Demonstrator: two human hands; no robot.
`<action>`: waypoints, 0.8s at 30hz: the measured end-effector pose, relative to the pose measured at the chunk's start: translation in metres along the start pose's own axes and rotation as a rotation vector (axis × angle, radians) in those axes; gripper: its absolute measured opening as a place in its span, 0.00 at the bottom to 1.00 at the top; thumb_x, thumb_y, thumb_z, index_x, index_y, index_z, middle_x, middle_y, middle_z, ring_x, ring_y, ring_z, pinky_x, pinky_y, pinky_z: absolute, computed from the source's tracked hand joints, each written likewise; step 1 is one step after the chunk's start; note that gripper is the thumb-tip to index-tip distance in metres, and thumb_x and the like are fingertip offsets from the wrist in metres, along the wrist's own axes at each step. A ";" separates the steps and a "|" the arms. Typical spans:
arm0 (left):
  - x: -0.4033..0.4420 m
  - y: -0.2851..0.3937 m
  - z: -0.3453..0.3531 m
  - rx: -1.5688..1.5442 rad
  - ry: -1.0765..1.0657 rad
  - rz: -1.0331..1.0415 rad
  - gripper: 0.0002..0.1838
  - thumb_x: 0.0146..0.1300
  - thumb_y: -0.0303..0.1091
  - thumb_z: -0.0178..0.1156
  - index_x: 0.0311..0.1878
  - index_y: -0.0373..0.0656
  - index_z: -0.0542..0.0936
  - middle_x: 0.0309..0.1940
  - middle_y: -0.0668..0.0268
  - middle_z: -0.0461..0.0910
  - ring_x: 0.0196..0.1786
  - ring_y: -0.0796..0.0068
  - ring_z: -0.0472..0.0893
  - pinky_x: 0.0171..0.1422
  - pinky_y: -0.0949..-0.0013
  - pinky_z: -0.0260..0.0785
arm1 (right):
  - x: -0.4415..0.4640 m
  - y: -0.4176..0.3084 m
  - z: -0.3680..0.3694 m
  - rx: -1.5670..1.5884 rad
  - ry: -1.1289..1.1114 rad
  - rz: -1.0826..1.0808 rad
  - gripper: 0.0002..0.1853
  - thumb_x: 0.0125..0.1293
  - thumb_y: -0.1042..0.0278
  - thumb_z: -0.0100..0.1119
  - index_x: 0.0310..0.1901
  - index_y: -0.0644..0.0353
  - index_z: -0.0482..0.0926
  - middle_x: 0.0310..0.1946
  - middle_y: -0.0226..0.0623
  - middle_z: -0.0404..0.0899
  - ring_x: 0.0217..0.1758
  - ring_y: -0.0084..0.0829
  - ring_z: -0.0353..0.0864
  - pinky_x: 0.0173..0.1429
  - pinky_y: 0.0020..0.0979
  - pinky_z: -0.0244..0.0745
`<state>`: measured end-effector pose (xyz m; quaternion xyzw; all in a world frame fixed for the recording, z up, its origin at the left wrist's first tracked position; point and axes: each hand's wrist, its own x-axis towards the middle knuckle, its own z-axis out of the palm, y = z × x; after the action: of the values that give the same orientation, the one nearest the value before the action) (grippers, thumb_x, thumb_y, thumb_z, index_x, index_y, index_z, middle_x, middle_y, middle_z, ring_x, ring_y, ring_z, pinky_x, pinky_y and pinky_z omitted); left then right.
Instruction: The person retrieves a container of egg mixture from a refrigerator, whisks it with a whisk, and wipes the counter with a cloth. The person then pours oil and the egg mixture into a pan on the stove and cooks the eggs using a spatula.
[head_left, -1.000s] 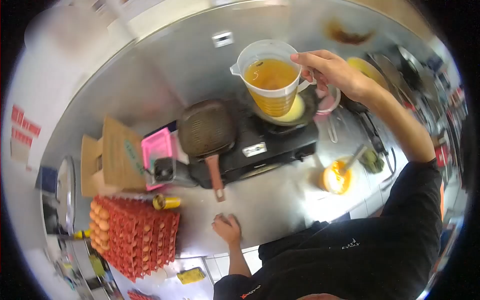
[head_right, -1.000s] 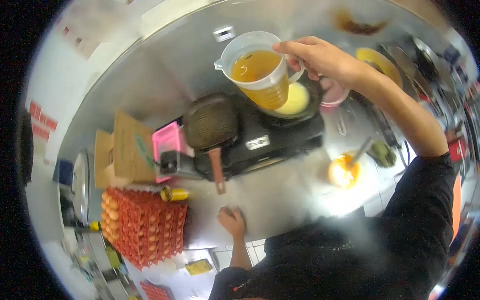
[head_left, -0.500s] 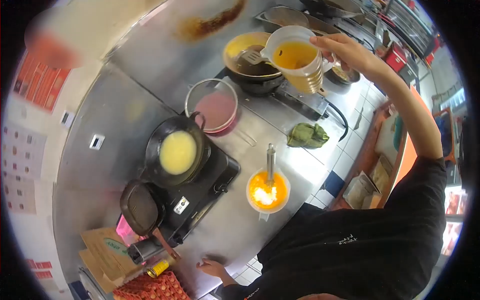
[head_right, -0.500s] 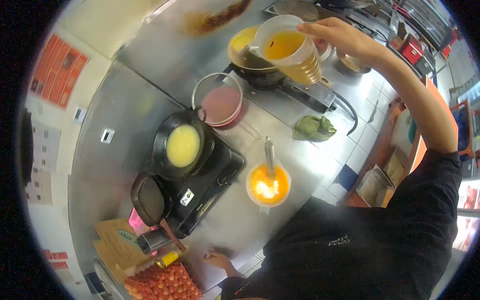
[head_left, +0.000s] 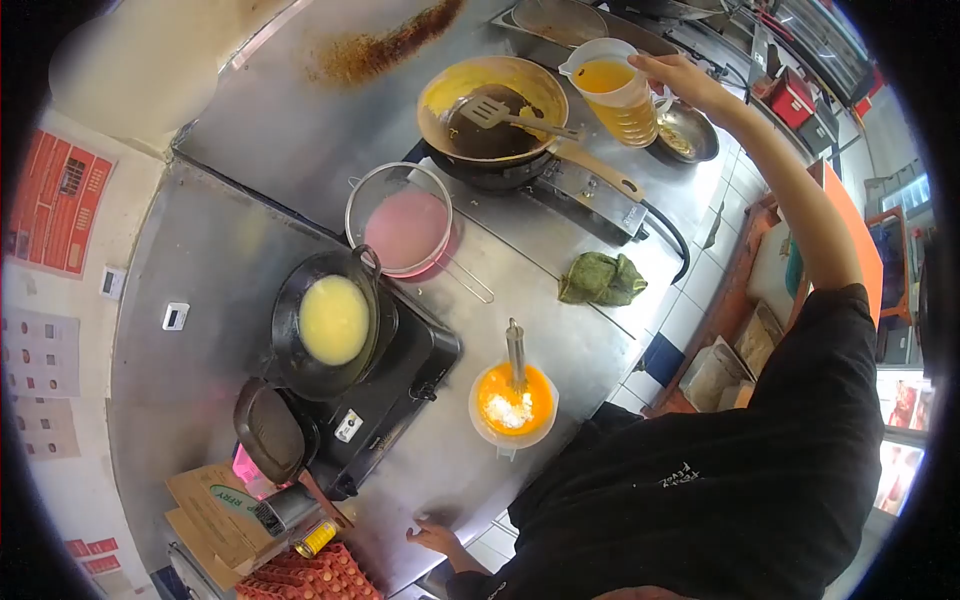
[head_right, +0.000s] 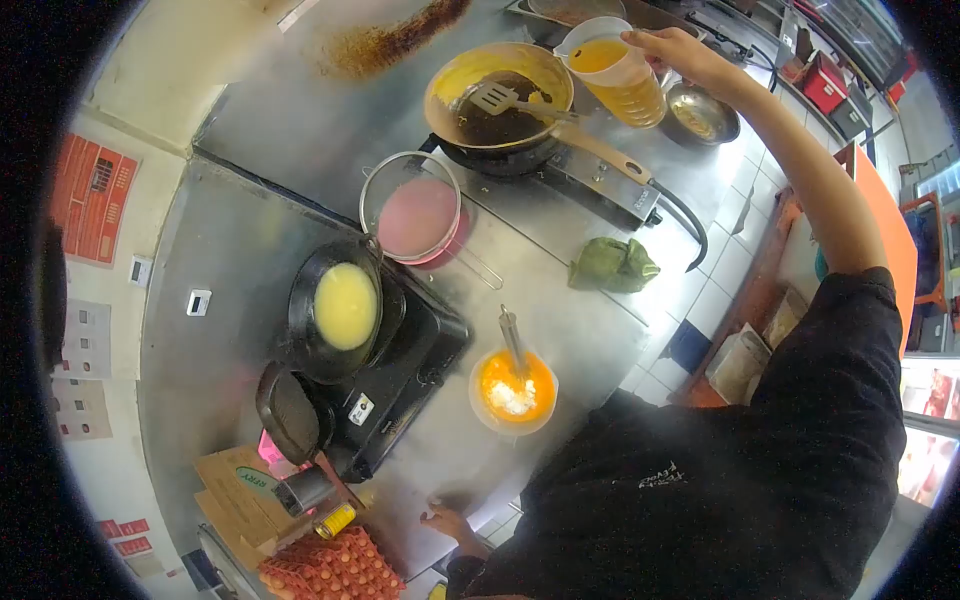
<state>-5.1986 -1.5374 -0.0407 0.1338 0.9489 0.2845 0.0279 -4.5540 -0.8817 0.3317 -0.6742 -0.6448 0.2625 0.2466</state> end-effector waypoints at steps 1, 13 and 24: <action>-0.001 -0.006 0.000 -0.014 -0.019 0.019 0.37 0.78 0.60 0.50 0.64 0.29 0.61 0.34 0.39 0.77 0.38 0.37 0.79 0.44 0.41 0.68 | 0.006 0.004 0.000 0.012 -0.018 -0.022 0.35 0.69 0.23 0.53 0.32 0.54 0.78 0.29 0.23 0.70 0.29 0.19 0.68 0.31 0.29 0.62; -0.025 0.000 -0.008 -0.075 -0.107 -0.045 0.37 0.80 0.58 0.50 0.68 0.29 0.59 0.40 0.43 0.77 0.42 0.48 0.80 0.48 0.48 0.72 | 0.077 0.058 0.021 0.026 -0.022 -0.050 0.34 0.71 0.31 0.59 0.34 0.63 0.84 0.26 0.28 0.72 0.32 0.25 0.72 0.39 0.30 0.67; -0.025 -0.003 -0.007 -0.095 -0.081 -0.018 0.37 0.80 0.56 0.50 0.69 0.27 0.59 0.38 0.47 0.77 0.38 0.53 0.78 0.45 0.52 0.71 | 0.076 0.052 0.027 -0.099 -0.014 -0.012 0.39 0.67 0.27 0.59 0.37 0.68 0.85 0.28 0.36 0.80 0.36 0.30 0.80 0.43 0.33 0.73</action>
<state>-5.1757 -1.5506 -0.0370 0.1353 0.9336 0.3232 0.0753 -4.5316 -0.8081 0.2743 -0.6797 -0.6629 0.2335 0.2098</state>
